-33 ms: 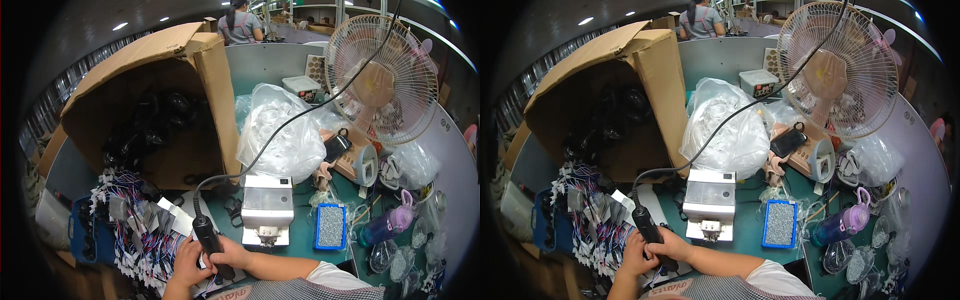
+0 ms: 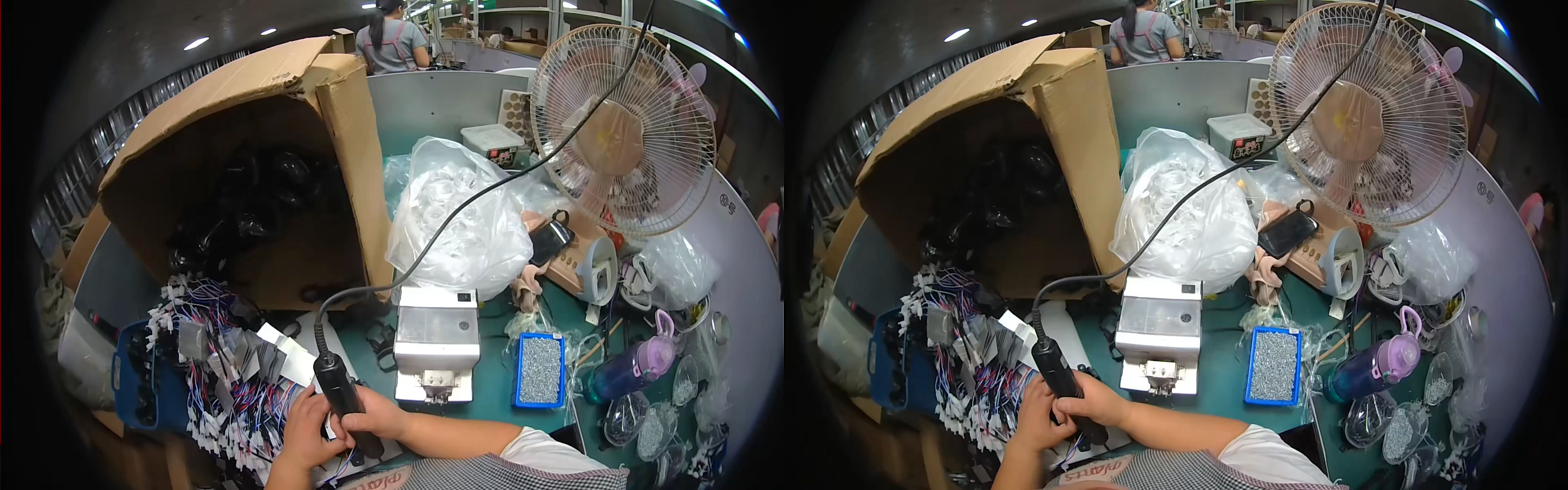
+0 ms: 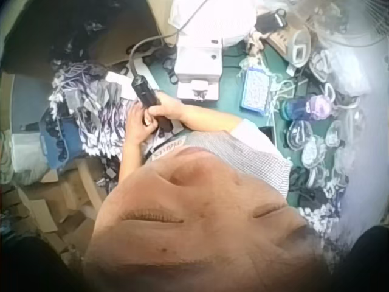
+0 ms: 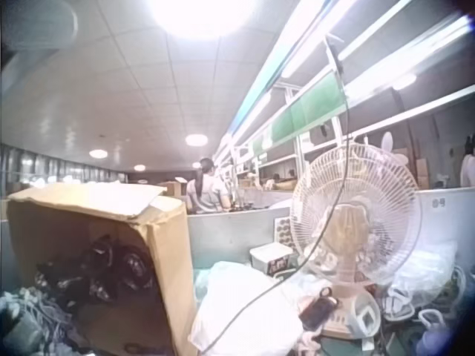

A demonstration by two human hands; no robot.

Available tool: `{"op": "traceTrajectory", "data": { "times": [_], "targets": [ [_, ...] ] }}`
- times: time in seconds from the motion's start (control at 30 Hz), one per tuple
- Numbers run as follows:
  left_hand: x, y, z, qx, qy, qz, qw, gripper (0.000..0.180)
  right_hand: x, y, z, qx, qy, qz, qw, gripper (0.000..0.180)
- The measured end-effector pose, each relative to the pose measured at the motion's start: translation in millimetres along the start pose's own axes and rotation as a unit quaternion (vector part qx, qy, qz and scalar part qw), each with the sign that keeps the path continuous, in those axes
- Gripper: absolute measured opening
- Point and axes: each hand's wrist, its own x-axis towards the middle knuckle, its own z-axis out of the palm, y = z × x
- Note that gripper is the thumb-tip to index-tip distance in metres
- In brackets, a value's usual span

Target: The person assembles an electronic module onto a plastic housing by securing it with screws using an electric screwdriver.

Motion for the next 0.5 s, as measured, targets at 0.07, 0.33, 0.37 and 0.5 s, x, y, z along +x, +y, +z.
{"op": "traceTrajectory", "data": {
  "times": [0.07,0.33,0.37,0.5],
  "targets": [
    [-0.5,-2.0,-0.4,-0.004,-0.006,-0.001,1.000,0.065,1.3,0.1,1.3,0.005,0.003,0.008,1.000,0.032],
    [-5.5,-8.8,2.6,-0.015,-0.013,-0.013,1.000,0.062,8.8,19.8,-10.7,0.079,0.004,0.035,0.996,0.045],
    [-5.8,-10.2,3.2,-0.015,-0.014,-0.014,1.000,0.062,9.3,21.5,-12.2,0.089,0.000,0.034,0.995,0.048],
    [-4.6,-13.9,5.3,0.009,-0.011,0.007,1.000,0.074,9.8,24.8,-15.4,0.084,-0.004,0.035,0.996,0.051]
  ]
}}
